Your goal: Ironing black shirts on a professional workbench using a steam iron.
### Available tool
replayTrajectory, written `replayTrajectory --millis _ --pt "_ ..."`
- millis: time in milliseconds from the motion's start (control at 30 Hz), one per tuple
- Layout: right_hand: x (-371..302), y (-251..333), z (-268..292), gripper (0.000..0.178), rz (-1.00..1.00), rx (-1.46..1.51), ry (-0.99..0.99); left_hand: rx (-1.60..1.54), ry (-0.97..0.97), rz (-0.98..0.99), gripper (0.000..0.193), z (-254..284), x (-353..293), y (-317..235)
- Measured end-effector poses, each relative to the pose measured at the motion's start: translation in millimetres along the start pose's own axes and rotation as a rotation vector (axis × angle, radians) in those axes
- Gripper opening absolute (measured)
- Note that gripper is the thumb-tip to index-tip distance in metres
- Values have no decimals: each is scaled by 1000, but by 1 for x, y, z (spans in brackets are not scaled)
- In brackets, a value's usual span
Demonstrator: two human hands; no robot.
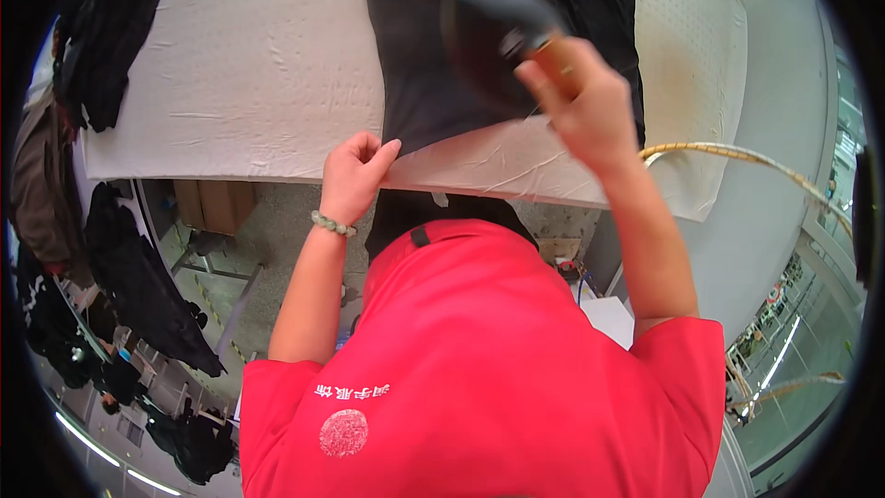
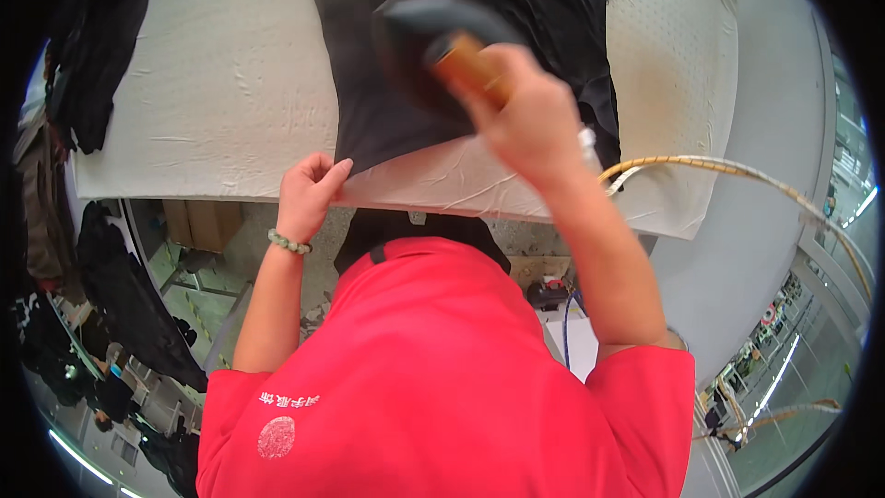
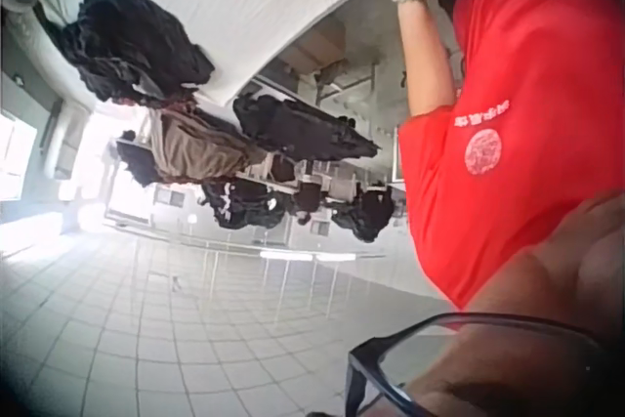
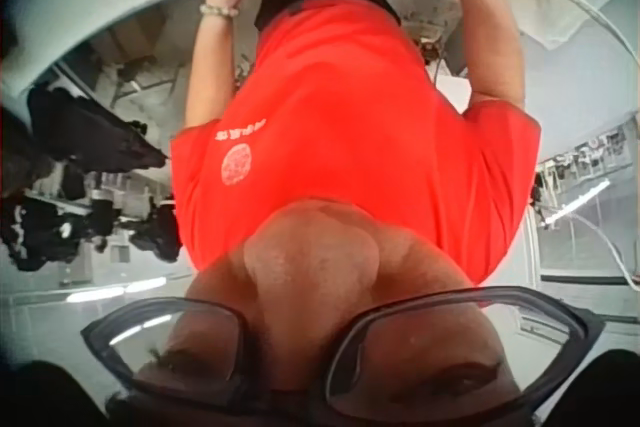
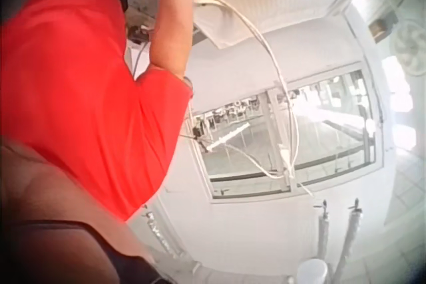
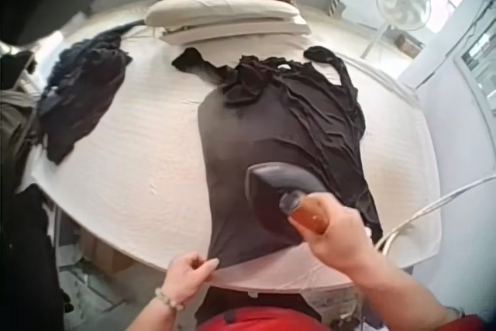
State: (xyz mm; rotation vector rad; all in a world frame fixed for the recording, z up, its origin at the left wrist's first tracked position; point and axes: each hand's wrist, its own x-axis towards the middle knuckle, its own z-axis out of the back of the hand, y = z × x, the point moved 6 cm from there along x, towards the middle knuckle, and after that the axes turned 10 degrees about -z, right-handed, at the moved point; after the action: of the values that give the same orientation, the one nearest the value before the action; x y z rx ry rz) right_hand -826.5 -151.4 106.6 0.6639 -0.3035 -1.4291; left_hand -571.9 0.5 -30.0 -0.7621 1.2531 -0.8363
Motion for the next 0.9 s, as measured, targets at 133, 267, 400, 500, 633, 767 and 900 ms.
replayTrajectory --millis 133,267,400,500,633,767,900 --pt "8 -50 44 49 -41 -105 -161 -18 -52 -33 25 -2 2 6" --pt "-31 -71 41 57 -183 -281 -33 -130 -99 40 28 -13 2 3" --pt "-70 -75 4 63 -291 -395 242 206 -41 -19 32 -12 8 -8" --pt "-86 -59 -32 67 -276 -387 347 363 -17 -66 33 -10 11 -7" --pt "-87 -32 -63 65 -249 -363 425 373 -13 -130 35 -12 11 -1" --pt "-85 -39 -65 61 -296 -460 522 354 -18 -131 36 -10 8 -2" --pt "-89 -71 -43 60 -359 -543 442 413 -9 -173 34 -11 9 -5"
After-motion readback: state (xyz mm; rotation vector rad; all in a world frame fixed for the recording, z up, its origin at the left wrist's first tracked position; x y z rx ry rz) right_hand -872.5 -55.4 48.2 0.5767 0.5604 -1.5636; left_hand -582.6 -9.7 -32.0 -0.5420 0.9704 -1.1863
